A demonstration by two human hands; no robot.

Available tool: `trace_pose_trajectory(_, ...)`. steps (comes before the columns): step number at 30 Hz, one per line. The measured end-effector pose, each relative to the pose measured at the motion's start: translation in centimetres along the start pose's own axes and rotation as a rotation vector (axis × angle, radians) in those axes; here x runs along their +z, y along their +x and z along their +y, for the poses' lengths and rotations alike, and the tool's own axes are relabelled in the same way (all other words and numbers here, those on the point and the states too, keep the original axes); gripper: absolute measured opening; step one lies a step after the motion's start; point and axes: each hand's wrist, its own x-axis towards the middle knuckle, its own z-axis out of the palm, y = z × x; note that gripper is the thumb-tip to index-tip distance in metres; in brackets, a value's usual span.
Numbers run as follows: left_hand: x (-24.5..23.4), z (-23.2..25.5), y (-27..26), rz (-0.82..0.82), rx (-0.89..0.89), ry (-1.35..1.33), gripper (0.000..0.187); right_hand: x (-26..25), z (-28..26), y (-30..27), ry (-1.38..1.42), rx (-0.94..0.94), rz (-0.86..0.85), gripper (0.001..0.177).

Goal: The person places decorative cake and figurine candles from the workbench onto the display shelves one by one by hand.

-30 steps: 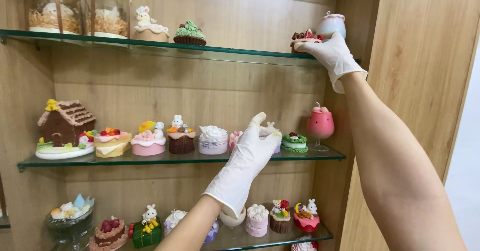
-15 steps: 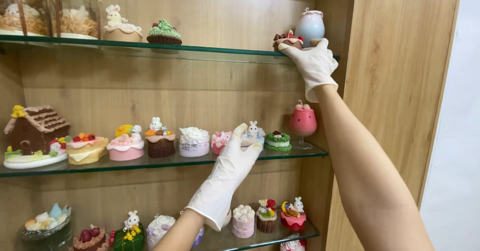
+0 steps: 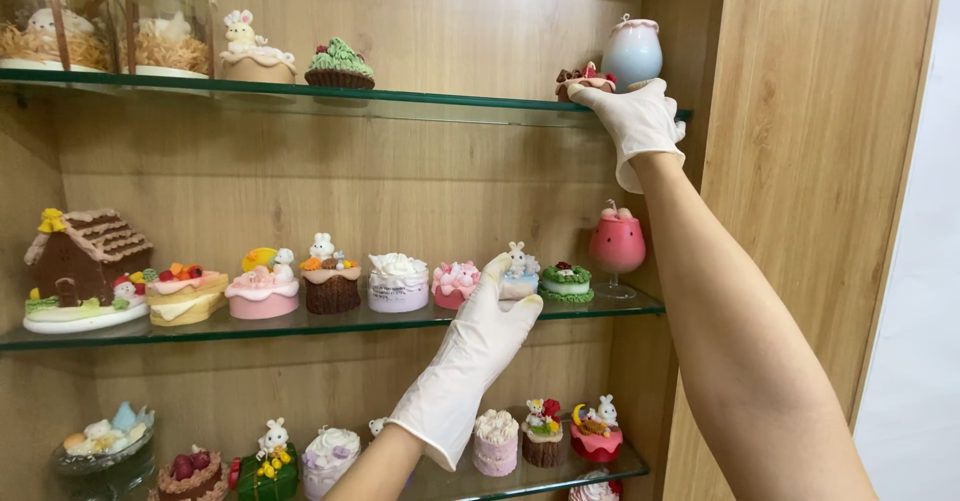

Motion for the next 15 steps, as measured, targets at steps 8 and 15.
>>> trace_pose_trajectory(8, 0.0, -1.5, 0.5, 0.019, 0.032, -0.033, 0.075, -0.6, -0.6, -0.4, -0.048, 0.003, -0.067, 0.115)
trace_pose_trajectory(15, 0.1, -0.7, -0.1, 0.002, 0.007, -0.013, 0.075, -0.4, -0.7, 0.0, -0.098, 0.005, -0.078, 0.112)
